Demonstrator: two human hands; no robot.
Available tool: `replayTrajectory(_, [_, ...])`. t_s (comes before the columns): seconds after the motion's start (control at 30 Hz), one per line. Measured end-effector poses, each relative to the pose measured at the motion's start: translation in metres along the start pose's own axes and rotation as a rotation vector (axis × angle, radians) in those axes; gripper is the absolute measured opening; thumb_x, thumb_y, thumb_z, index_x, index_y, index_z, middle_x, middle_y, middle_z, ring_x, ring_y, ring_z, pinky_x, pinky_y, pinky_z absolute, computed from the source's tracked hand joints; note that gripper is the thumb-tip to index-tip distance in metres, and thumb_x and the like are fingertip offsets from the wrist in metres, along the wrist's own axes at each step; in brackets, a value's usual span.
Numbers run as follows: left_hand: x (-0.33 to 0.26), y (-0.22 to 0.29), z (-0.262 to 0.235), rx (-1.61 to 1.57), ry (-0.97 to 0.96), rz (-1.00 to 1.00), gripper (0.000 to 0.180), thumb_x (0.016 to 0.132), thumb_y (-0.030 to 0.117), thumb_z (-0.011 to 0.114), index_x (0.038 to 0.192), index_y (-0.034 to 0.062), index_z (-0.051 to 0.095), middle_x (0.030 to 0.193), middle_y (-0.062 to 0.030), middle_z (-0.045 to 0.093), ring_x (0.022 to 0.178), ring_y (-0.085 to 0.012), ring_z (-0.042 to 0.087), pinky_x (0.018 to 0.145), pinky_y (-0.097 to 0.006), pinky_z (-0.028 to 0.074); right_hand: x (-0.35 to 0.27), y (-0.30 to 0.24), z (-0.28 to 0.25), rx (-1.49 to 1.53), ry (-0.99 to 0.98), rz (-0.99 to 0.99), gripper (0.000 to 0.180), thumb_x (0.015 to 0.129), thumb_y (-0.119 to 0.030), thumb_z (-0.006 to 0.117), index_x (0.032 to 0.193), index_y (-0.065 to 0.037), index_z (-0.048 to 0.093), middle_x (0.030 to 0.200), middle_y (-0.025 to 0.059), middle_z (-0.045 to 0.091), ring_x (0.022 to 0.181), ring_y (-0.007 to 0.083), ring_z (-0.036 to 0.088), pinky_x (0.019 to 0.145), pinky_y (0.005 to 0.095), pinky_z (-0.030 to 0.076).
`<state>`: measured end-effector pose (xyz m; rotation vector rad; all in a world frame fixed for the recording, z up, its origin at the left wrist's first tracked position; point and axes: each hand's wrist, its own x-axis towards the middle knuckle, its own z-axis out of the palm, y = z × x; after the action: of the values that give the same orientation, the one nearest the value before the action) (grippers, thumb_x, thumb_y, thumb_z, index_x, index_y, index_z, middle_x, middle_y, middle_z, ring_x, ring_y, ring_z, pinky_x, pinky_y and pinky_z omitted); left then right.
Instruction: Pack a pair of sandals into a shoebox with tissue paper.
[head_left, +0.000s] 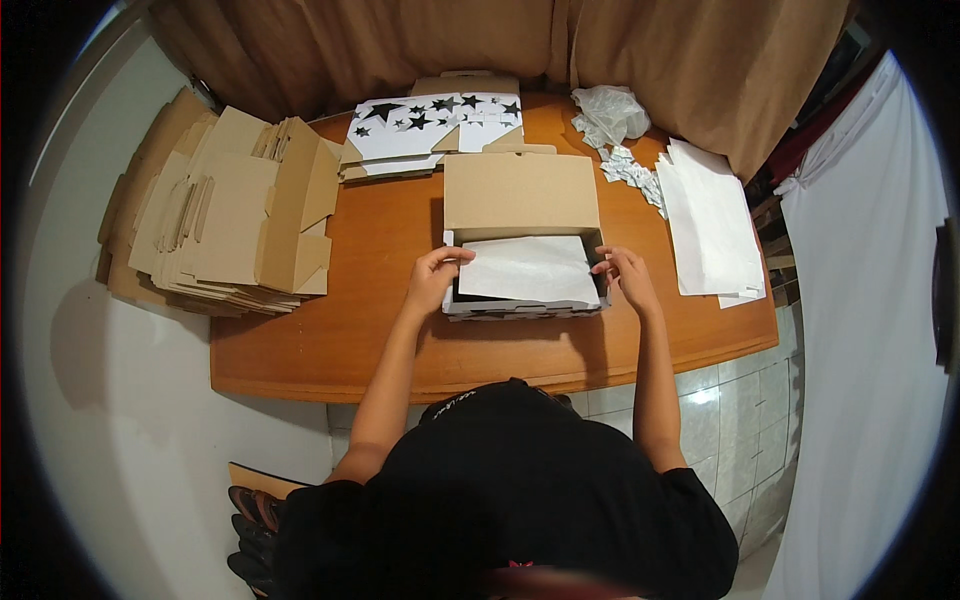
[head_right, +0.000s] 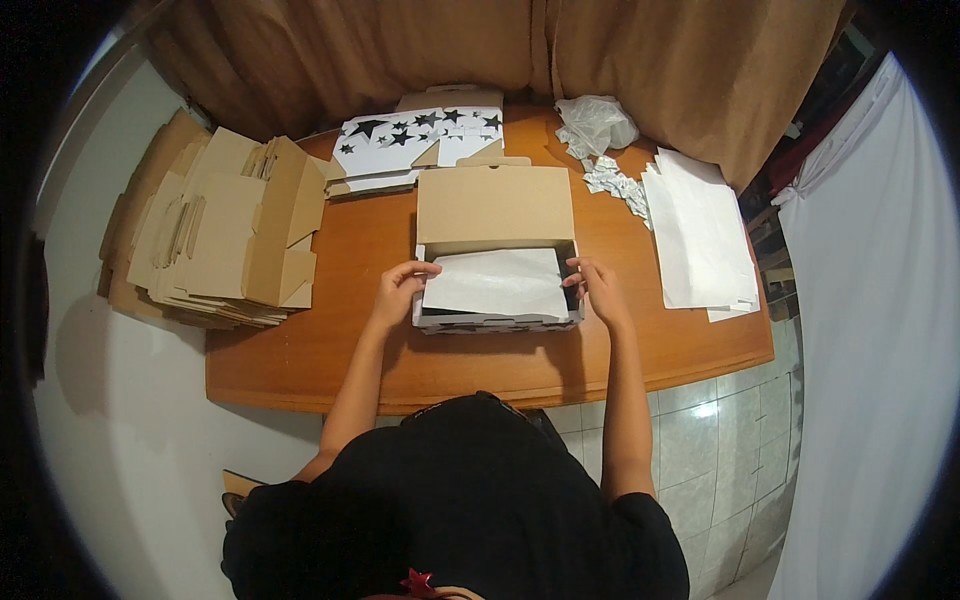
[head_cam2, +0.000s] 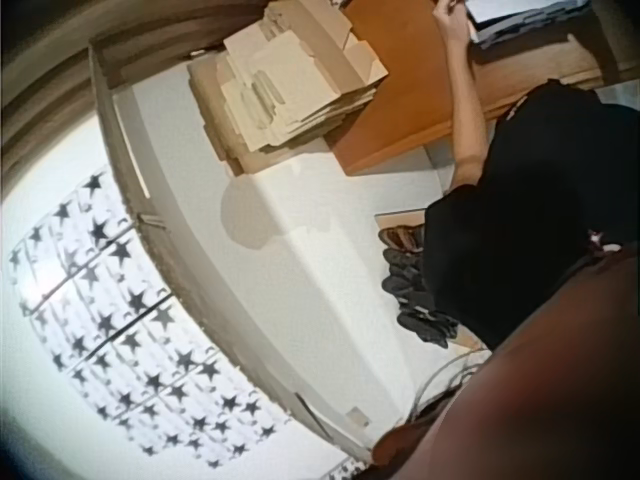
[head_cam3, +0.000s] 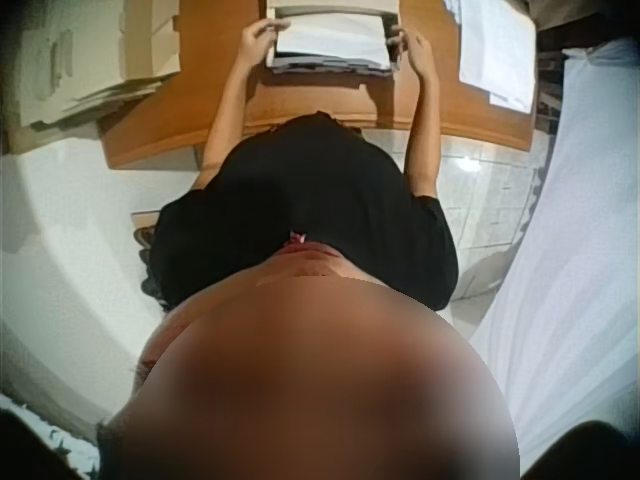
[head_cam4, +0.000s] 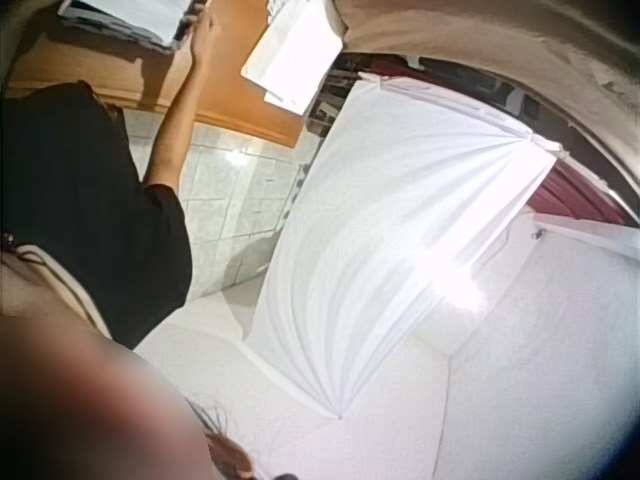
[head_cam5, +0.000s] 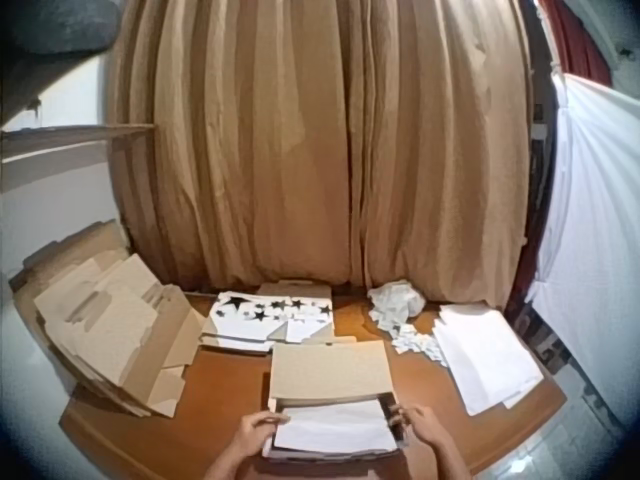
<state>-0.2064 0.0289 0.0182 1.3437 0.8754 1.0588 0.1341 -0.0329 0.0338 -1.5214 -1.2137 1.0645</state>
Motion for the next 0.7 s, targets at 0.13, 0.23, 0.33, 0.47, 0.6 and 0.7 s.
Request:
replayTrajectory(0.13, [-0.003, -0.007, 0.004, -0.110, 0.041, -0.206, 0.025, 0.075, 0.001, 0.064, 0.099, -0.0019, 0.058, 0.098, -0.0100, 0.060, 0.089, -0.0127, 0.057, 0.078, -0.026, 0.047, -0.003, -0.025, 0.011, -0.302, 0.026, 0.186, 0.038, 0.081, -0.026, 0.058, 0.105, 0.003, 0.057, 0.080, 0.0184, 0.064, 0.053, 0.0176, 0.059, 0.051, 0.0294, 0.047])
replayTrajectory(0.23, [-0.006, -0.005, 0.010, -0.008, 0.074, -0.179, 0.034, 0.070, 0.003, 0.070, 0.102, 0.0001, 0.058, 0.099, -0.0095, 0.059, 0.092, -0.0122, 0.056, 0.076, -0.026, 0.047, -0.005, -0.035, 0.027, -0.655, 0.072, 0.200, 0.042, 0.077, -0.027, 0.063, 0.106, 0.003, 0.056, 0.082, 0.0210, 0.064, 0.055, 0.0222, 0.062, 0.051, 0.0328, 0.048])
replayTrajectory(0.33, [-0.006, -0.005, 0.013, 0.051, 0.072, -0.167, 0.042, 0.066, 0.001, 0.072, 0.104, 0.0014, 0.056, 0.102, -0.0095, 0.057, 0.095, -0.0130, 0.054, 0.074, -0.027, 0.049, -0.004, -0.038, 0.038, -0.683, 0.002, 0.245, 0.045, 0.073, -0.019, 0.067, 0.108, 0.004, 0.053, 0.078, 0.0190, 0.064, 0.053, 0.0214, 0.062, 0.046, 0.0318, 0.047])
replayTrajectory(0.47, [-0.001, 0.002, 0.016, -0.101, 0.109, -0.265, 0.049, 0.065, -0.012, 0.068, 0.110, 0.0001, 0.051, 0.108, -0.0115, 0.050, 0.092, -0.0163, 0.056, 0.074, -0.024, 0.052, -0.002, -0.024, 0.035, -0.425, -0.013, 0.296, 0.049, 0.069, -0.006, 0.068, 0.113, 0.004, 0.048, 0.077, 0.0146, 0.064, 0.049, 0.0152, 0.057, 0.039, 0.0260, 0.041])
replayTrajectory(0.6, [0.002, 0.006, 0.015, -0.175, 0.115, -0.260, 0.050, 0.062, -0.013, 0.068, 0.107, 0.0010, 0.052, 0.104, -0.0105, 0.049, 0.092, -0.0162, 0.055, 0.073, -0.026, 0.052, 0.002, -0.016, 0.028, -0.244, -0.043, 0.321, 0.048, 0.070, -0.001, 0.066, 0.114, 0.003, 0.046, 0.078, 0.0119, 0.063, 0.048, 0.0113, 0.053, 0.039, 0.0235, 0.038])
replayTrajectory(0.7, [0.002, 0.009, 0.015, -0.146, 0.131, -0.227, 0.050, 0.063, -0.014, 0.067, 0.108, 0.0010, 0.051, 0.104, -0.0102, 0.049, 0.091, -0.0152, 0.055, 0.071, -0.025, 0.052, 0.004, -0.012, 0.026, -0.101, 0.058, 0.255, 0.040, 0.074, -0.001, 0.063, 0.111, 0.001, 0.048, 0.074, 0.0101, 0.062, 0.057, 0.0144, 0.058, 0.049, 0.0245, 0.043])
